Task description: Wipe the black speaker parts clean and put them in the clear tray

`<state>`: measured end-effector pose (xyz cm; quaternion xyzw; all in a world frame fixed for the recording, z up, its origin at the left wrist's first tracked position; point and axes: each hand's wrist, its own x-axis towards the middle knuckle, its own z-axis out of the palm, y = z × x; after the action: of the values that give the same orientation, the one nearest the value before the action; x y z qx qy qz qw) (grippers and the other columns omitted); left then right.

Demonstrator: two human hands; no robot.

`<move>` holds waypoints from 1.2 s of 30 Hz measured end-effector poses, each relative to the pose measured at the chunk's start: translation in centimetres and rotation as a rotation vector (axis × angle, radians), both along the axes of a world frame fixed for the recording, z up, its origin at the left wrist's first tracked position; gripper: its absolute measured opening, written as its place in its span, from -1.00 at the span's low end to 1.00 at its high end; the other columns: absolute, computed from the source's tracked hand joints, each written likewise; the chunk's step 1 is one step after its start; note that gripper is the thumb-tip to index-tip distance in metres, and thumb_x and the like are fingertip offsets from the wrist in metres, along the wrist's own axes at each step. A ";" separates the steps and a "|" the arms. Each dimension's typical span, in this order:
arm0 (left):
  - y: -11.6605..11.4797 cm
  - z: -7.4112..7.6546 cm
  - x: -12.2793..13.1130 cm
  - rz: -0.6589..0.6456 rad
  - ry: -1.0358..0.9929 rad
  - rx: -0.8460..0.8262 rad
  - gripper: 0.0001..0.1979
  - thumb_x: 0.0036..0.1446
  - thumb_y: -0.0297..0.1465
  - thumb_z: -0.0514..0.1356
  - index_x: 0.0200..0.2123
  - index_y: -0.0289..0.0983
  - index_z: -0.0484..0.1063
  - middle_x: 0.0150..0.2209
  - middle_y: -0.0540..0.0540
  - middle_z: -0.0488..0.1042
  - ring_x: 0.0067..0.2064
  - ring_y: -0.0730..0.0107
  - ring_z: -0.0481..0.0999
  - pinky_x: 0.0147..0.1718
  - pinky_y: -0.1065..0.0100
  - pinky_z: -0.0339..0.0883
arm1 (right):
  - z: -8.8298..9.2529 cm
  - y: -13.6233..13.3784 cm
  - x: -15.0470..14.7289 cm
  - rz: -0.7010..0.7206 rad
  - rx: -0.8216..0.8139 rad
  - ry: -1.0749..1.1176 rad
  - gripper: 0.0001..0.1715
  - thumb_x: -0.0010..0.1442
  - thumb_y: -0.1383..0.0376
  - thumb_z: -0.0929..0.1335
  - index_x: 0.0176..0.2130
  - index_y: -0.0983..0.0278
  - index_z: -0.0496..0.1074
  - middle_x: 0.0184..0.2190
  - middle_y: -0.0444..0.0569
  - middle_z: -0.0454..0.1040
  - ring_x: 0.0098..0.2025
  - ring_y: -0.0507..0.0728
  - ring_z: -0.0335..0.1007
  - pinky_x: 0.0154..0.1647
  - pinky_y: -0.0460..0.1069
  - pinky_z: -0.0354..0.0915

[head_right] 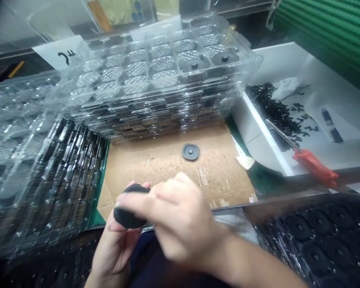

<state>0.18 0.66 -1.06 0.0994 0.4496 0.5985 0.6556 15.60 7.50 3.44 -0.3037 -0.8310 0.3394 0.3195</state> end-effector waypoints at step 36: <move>-0.4 1.1 -0.2 -0.021 -0.101 0.053 -0.49 -0.15 -0.42 0.37 -0.06 -0.03 0.42 -0.05 -0.01 0.50 -0.07 0.31 0.50 -0.10 0.43 0.39 | 0.5 -1.2 0.3 0.154 -0.136 -0.026 -0.72 0.27 0.41 0.20 -0.04 0.29 0.34 -0.29 -0.11 0.44 -0.31 0.00 0.30 -0.26 -0.09 0.19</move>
<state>-0.05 0.31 0.02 0.0910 0.3989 0.6074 0.6809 15.93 6.32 3.89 -0.2644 -0.8310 0.4144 0.2604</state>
